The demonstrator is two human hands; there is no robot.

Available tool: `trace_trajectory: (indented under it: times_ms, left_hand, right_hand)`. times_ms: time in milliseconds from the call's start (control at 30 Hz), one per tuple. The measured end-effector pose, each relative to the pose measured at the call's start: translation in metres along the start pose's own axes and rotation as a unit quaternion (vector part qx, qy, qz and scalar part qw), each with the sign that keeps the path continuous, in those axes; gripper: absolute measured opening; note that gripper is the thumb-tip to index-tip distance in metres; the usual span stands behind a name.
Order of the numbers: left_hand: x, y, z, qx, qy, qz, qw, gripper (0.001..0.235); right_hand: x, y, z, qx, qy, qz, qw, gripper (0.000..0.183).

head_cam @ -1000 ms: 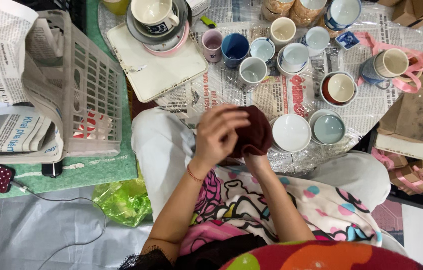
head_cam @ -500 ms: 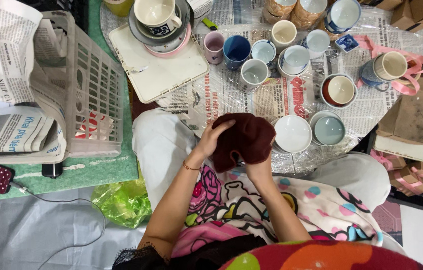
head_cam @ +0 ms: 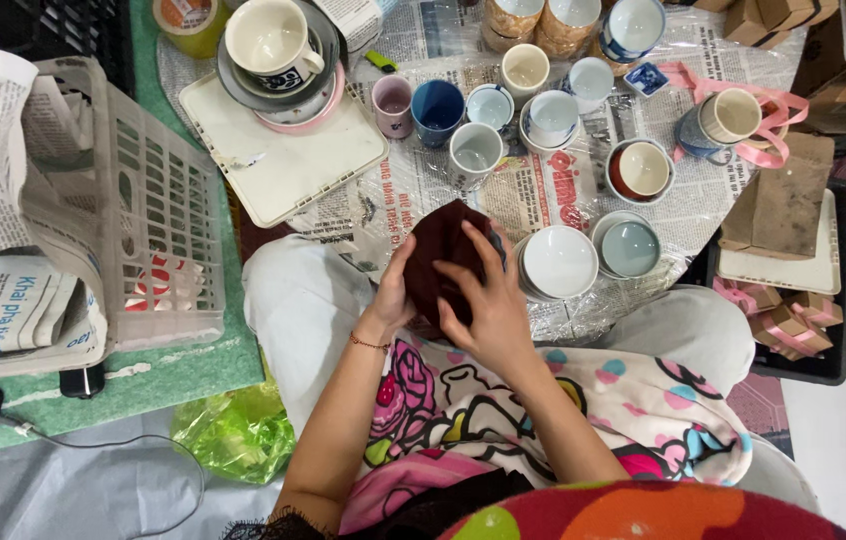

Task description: The person sits on the floor and dries various ceramic dishes, including bowls and mugs, using a brown cloth. They rinse items in a bucket of water, wipe them dry, and place them on a nearby tray.

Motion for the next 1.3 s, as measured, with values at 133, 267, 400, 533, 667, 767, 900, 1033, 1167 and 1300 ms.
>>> trace_trajectory:
  times_ms: [133, 267, 400, 533, 667, 767, 900, 1033, 1167, 1300]
  left_hand:
    - [0.001, 0.027, -0.002, -0.015, 0.008, -0.040, 0.999, 0.068]
    - [0.018, 0.056, -0.019, -0.121, -0.006, -0.129, 0.984, 0.056]
    - [0.021, 0.079, -0.022, -0.113, -0.021, -0.066, 0.991, 0.053]
    - [0.017, 0.074, -0.014, 0.219, -0.171, 0.043, 0.960, 0.048]
    - [0.017, 0.043, -0.015, 0.203, -0.255, -0.058, 0.944, 0.038]
    - [0.012, 0.024, -0.010, 0.236, -0.316, 0.005, 0.919, 0.039]
    - [-0.002, -0.004, 0.012, 0.391, -0.404, 0.068, 0.824, 0.049]
    - [-0.013, -0.020, 0.027, 0.548, -0.425, 0.019, 0.720, 0.063]
    - [0.008, 0.005, 0.027, 0.448, -0.201, 0.095, 0.866, 0.063]
    - [0.022, 0.037, 0.003, 0.618, 0.115, 0.093, 0.772, 0.049]
  right_hand:
    - [0.007, 0.001, 0.002, -0.041, -0.020, -0.064, 0.997, 0.062]
    - [0.005, -0.003, -0.007, -0.026, 0.056, -0.080, 0.995, 0.067]
    - [0.001, -0.011, -0.012, -0.061, 0.103, -0.049, 0.992, 0.054]
    - [-0.010, -0.020, -0.005, -0.017, 0.077, 0.016, 0.997, 0.040]
    - [-0.019, -0.028, 0.001, 0.014, 0.034, 0.049, 0.998, 0.036]
    - [-0.020, -0.033, -0.003, 0.007, 0.028, 0.077, 0.997, 0.037]
    - [-0.015, -0.036, -0.004, 0.084, -0.055, 0.092, 0.991, 0.029]
    - [-0.016, -0.033, 0.012, 0.252, -0.200, 0.079, 0.944, 0.027]
    - [-0.017, -0.010, 0.029, 0.296, -0.216, 0.080, 0.927, 0.034]
    - [-0.018, 0.026, 0.029, 0.295, -0.125, 0.100, 0.942, 0.040]
Point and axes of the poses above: each hand's wrist, its own x-axis towards the middle knuckle, its own y-axis out of the back of the hand, z = x × y, the point moved 3 cm from there along x, towards the middle knuckle, and after that the axes turned 2 degrees about -x, right-handed, at the moved point
